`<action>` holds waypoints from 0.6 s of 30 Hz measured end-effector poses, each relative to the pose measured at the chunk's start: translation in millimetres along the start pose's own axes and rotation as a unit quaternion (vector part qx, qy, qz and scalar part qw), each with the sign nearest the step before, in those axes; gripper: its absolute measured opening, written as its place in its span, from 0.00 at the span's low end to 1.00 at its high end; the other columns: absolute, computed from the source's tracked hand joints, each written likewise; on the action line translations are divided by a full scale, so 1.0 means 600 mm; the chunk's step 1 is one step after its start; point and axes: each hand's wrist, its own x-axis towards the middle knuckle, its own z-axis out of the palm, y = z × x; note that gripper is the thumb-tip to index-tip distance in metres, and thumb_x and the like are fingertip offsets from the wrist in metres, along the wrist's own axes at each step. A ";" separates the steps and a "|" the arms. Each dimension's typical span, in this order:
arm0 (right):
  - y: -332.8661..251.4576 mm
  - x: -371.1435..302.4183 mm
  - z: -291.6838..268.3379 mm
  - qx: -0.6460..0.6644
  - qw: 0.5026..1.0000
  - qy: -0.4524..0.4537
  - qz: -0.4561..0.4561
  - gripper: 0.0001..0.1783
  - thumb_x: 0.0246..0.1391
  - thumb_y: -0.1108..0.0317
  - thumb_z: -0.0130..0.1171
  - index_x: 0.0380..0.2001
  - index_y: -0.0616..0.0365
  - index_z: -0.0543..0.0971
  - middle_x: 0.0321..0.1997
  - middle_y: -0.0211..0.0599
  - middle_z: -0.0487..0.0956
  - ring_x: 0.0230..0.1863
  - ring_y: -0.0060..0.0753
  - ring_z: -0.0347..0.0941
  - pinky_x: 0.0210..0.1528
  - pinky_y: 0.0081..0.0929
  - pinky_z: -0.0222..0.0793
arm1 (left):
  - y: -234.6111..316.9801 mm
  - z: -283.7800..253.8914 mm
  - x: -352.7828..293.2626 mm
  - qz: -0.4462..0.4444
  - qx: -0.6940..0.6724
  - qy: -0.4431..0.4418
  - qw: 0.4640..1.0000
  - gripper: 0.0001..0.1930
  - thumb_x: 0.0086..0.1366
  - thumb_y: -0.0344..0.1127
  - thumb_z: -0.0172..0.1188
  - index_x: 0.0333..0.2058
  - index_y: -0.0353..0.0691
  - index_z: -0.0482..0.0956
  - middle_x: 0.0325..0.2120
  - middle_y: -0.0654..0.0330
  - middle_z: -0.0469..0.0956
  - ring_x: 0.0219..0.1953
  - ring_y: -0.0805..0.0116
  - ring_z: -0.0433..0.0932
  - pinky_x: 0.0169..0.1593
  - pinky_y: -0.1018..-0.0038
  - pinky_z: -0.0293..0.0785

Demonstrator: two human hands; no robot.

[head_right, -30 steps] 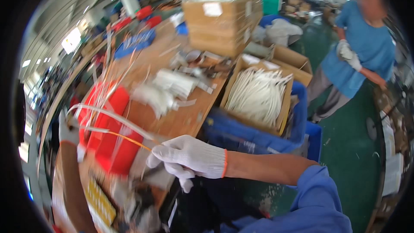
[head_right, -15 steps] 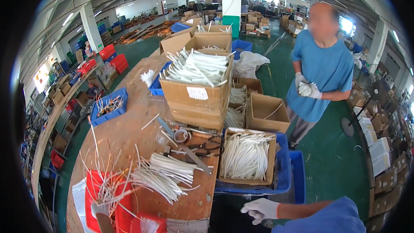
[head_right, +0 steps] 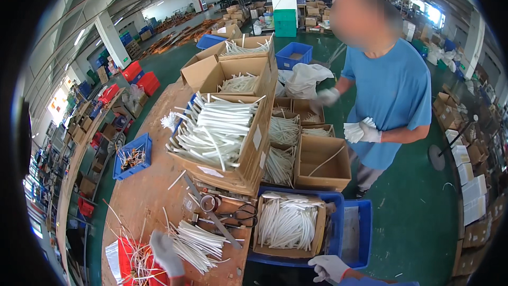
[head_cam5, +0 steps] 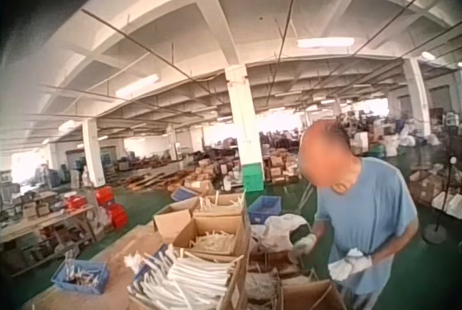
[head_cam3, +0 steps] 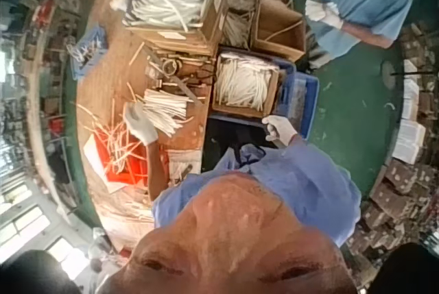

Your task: Manually winding copper wire onto a core and assembling components at a factory workbench.

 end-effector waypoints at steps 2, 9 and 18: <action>-0.031 0.003 -0.046 0.040 0.999 0.000 -0.016 0.16 0.75 0.62 0.62 0.53 0.64 0.86 0.30 0.30 0.79 0.23 0.26 0.76 0.46 0.50 0.90 | 0.102 0.092 0.014 0.110 0.038 -0.056 0.992 0.25 0.72 0.21 0.64 0.67 0.30 0.76 0.57 0.47 0.80 0.58 0.58 0.79 0.64 0.63 0.76; -0.042 -0.020 -0.108 0.103 0.986 0.074 -0.110 0.19 0.80 0.61 0.55 0.56 0.69 0.81 0.28 0.32 0.78 0.23 0.30 0.77 0.40 0.51 0.90 | 0.348 0.401 0.121 0.419 0.097 -0.254 0.866 0.34 0.70 0.44 0.73 0.68 0.33 0.74 0.64 0.39 0.74 0.68 0.36 0.72 0.73 0.47 0.67; -0.063 0.000 -0.089 0.149 0.976 0.129 -0.094 0.18 0.79 0.61 0.56 0.53 0.68 0.81 0.26 0.32 0.77 0.21 0.31 0.75 0.35 0.51 0.87 | 0.261 0.517 0.227 0.409 0.216 -0.352 0.814 0.40 0.75 0.63 0.62 0.69 0.33 0.75 0.70 0.39 0.70 0.76 0.35 0.61 0.81 0.44 0.53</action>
